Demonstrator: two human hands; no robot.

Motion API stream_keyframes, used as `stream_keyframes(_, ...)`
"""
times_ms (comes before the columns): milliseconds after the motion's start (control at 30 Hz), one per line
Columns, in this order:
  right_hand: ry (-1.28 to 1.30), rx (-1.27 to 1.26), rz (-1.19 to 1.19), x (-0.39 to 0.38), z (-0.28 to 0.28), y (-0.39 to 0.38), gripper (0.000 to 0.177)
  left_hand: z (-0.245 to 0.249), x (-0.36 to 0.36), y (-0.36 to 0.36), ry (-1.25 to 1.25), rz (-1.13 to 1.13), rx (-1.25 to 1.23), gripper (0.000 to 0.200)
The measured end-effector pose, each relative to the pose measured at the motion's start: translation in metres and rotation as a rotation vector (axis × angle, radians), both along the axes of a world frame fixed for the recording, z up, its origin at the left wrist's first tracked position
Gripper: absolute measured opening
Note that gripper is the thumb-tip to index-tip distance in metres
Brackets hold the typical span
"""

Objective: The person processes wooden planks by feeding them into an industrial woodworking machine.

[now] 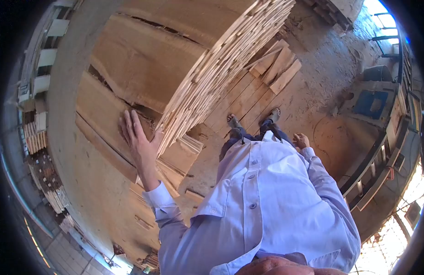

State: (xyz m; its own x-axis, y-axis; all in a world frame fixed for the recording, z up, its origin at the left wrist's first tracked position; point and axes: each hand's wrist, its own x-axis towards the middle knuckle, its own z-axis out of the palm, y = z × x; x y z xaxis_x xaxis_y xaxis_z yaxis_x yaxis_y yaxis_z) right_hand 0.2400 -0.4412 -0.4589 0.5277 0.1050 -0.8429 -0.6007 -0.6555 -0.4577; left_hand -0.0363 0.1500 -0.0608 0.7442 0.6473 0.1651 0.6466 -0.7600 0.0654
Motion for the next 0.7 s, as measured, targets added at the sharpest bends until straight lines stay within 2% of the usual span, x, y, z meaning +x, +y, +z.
stream_keyframes(133,-0.101,0.039,0.099,0.025,0.0,0.027,0.038,-0.001,0.001,-0.003,-0.041,0.007,0.005,0.097)
stream_keyframes(267,-0.172,0.089,0.121,0.041,0.02,0.066,0.04,0.018,0.009,-0.025,-0.204,0.016,-0.116,0.096)
stream_keyframes(367,-0.212,0.114,0.099,0.042,0.03,0.081,0.041,0.02,0.015,-0.046,-0.377,-0.057,0.002,0.077)
stream_keyframes(467,-0.228,0.096,0.044,0.026,0.039,0.075,0.042,0.014,0.044,-0.08,-0.518,-0.165,-0.062,0.055)
stream_keyframes(567,-0.249,0.013,-0.024,0.004,0.044,0.054,0.04,-0.007,0.084,-0.098,-0.656,-0.287,-0.578,0.044)
stream_keyframes(600,-0.256,-0.009,-0.07,-0.006,0.044,0.042,0.039,-0.004,0.112,-0.11,-0.786,-0.299,-0.692,0.048)
stream_keyframes(667,-0.288,-0.066,-0.111,-0.026,0.029,0.013,0.039,0.007,0.15,-0.105,-0.96,-0.58,-0.915,0.059)
stream_keyframes(700,-0.311,-0.102,-0.104,-0.038,0.006,-0.01,0.038,0.019,0.166,-0.106,-1.065,-0.645,-0.989,0.062)
